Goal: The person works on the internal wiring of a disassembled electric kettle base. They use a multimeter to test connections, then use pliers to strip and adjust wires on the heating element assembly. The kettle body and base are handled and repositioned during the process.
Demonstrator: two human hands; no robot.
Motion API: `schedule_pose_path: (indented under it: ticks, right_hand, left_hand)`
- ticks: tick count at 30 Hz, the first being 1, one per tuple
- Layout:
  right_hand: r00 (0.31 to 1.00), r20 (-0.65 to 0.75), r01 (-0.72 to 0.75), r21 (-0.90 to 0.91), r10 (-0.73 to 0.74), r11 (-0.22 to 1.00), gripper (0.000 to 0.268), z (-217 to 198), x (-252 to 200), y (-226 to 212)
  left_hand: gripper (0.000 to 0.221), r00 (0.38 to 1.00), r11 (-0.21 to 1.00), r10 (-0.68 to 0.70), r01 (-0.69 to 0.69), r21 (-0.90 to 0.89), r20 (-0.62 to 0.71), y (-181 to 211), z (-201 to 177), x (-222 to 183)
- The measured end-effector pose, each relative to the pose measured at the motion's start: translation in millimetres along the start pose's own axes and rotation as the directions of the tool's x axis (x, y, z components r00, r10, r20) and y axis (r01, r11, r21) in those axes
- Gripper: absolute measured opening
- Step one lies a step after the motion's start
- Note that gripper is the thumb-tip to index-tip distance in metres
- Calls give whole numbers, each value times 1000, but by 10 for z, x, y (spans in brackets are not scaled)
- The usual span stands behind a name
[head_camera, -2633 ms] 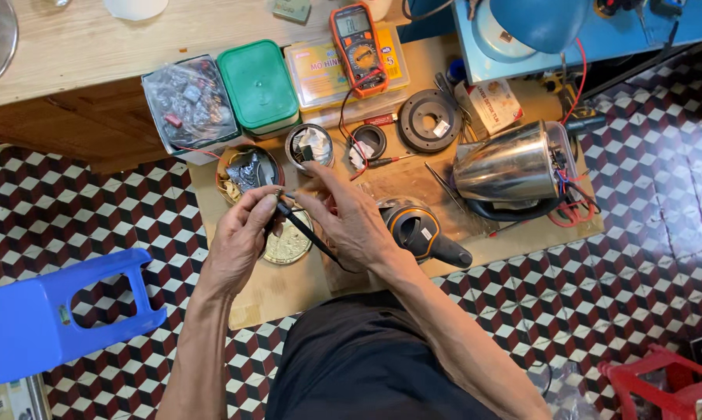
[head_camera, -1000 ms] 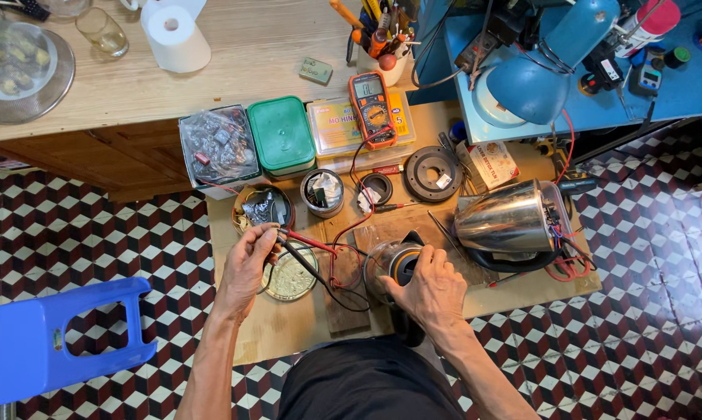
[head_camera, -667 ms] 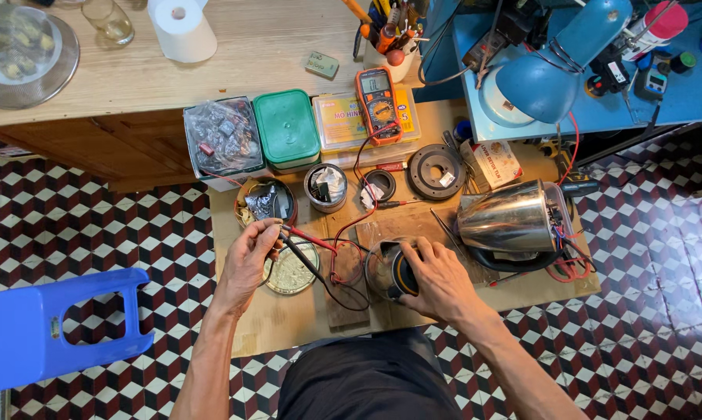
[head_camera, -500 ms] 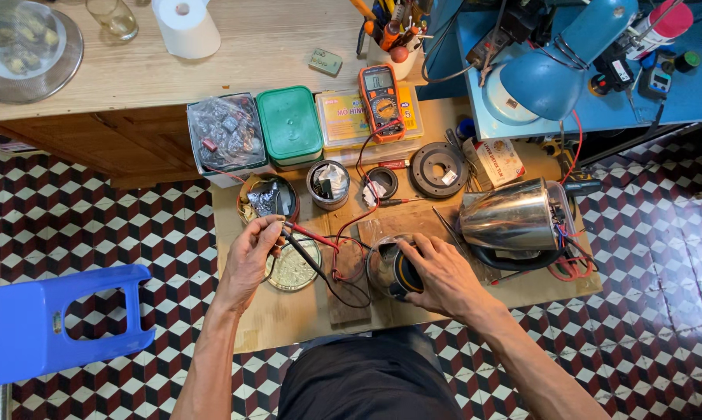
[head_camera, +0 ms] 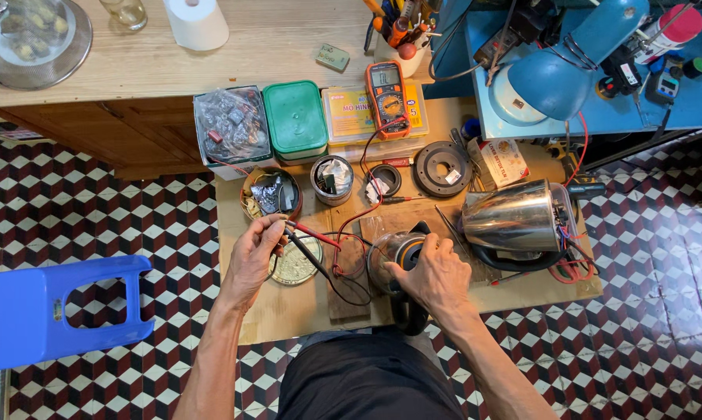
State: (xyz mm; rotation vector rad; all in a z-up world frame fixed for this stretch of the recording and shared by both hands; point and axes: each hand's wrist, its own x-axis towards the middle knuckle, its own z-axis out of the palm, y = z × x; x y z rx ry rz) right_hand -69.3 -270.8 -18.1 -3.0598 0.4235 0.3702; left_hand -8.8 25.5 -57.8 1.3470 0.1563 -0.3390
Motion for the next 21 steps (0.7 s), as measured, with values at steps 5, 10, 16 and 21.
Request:
schedule_pose_path:
  ticks: [5,10,16,21]
  right_hand:
    - [948,75,314,-57,-310,948,104,-18,27,175]
    - [777,107,627,-42,-620,778,105,-115,141,370]
    - [815,79,577,-17,-574,817,102,-121,120,381]
    - [938,-33,344,-36,-346,938,103,-59,7,238]
  left_hand:
    - [44,1000,999,-14,14,47,1,30,36,-10]
    - [44,1000,998,-3,1,62,31,116,107,16]
    - [43,998,998,32,-35,46,62,86,92,43]
    - [41,998,999,23,-24,33,51,42,61,34]
